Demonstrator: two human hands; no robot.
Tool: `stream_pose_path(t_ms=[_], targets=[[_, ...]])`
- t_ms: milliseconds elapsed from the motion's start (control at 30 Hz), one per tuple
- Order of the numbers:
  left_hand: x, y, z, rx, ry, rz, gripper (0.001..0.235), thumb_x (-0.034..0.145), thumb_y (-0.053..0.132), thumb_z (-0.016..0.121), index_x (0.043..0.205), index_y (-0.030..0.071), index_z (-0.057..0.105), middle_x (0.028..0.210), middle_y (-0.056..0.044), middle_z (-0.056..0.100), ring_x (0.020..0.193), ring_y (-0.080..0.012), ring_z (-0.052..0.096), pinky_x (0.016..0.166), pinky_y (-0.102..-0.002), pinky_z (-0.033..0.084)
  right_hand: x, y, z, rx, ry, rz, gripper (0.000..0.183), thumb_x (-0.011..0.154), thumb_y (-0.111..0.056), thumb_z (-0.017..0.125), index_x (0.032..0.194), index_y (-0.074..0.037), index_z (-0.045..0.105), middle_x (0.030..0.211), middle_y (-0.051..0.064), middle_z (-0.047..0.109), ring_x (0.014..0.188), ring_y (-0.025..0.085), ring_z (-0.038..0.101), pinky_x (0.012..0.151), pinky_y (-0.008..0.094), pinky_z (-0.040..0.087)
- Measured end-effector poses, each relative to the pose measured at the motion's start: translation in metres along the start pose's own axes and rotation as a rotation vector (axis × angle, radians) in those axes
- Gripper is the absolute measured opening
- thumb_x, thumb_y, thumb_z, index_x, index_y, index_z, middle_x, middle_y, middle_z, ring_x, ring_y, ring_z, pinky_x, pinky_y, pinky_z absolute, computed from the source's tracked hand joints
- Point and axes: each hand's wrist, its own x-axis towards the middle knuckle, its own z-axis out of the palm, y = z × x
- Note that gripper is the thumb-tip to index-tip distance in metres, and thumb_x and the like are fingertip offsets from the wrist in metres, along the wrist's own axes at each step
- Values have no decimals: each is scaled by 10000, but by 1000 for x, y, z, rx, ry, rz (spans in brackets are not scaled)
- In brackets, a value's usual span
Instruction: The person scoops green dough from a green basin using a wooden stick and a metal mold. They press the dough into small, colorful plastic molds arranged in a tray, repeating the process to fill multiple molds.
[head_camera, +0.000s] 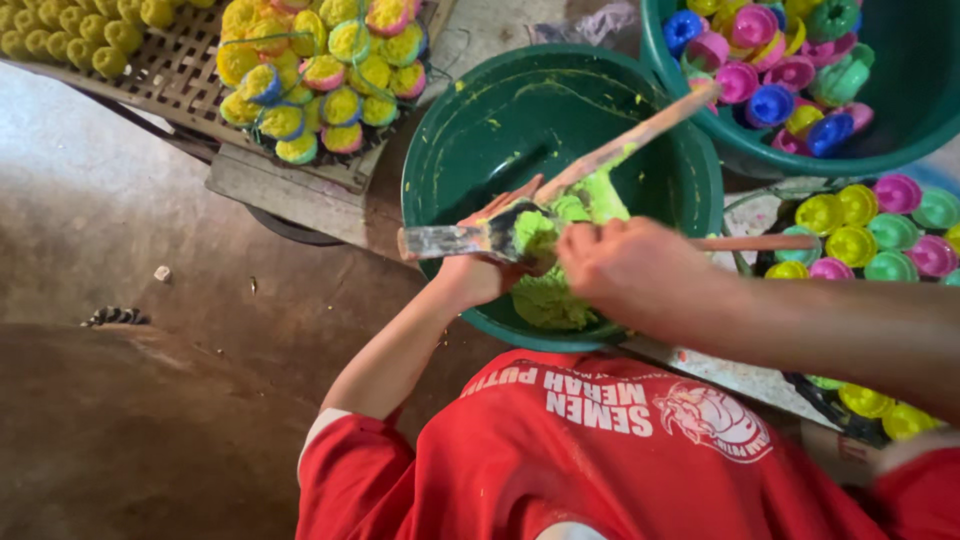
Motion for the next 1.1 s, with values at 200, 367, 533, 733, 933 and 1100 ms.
stream_pose_path(t_ms=[200, 367, 533, 733, 933, 1100], targets=[[6, -12, -25, 631, 450, 170, 524, 913, 197, 735, 1374, 327, 523, 1407, -17, 585, 1259, -236, 612, 1066, -323, 482, -49, 43, -21, 406, -26, 318, 399, 885, -48, 633, 1284, -70, 630, 869, 98, 662, 659, 250, 697, 529, 377, 547], [19, 3, -24, -330, 628, -4, 687, 915, 140, 774, 1521, 33, 468, 1562, -109, 515, 1309, -277, 597, 1124, -363, 515, -2, -5, 42, 982, 456, 356, 605, 903, 34, 562, 1500, -47, 510, 1016, 201, 680, 863, 397, 699, 747, 444, 561], [18, 4, -44, 289, 557, 0, 635, 811, 218, 844, 1372, 65, 589, 1663, -138, 322, 1352, -405, 531, 1091, -463, 516, -20, -21, 89, 1301, 354, 474, 447, 969, -27, 625, 1414, -59, 592, 1018, 205, 743, 872, 280, 757, 764, 338, 578], [32, 11, -30, 404, 470, -131, 467, 868, 273, 791, 1270, 70, 665, 1701, -168, 149, 1370, -480, 453, 977, -494, 524, -13, -20, 110, 1327, 456, 607, 413, 1018, -52, 601, 1431, -27, 593, 1082, 181, 758, 878, 159, 698, 787, 289, 553], [27, -6, -44, 418, 579, 33, 571, 916, 264, 762, 1391, 57, 525, 1469, -182, 460, 1151, -384, 620, 897, -423, 577, -27, 7, 84, 1294, 158, 593, 410, 961, -132, 657, 1371, -120, 659, 1000, 139, 798, 783, 211, 716, 721, 307, 553], [25, 2, -21, 486, 355, 10, 773, 1018, 275, 728, 1678, 136, 351, 1110, -72, 617, 974, -237, 695, 816, -360, 590, -22, 50, 60, 996, -150, 415, 309, 961, -241, 627, 1229, -119, 720, 1000, 136, 773, 872, 276, 763, 738, 397, 568]])
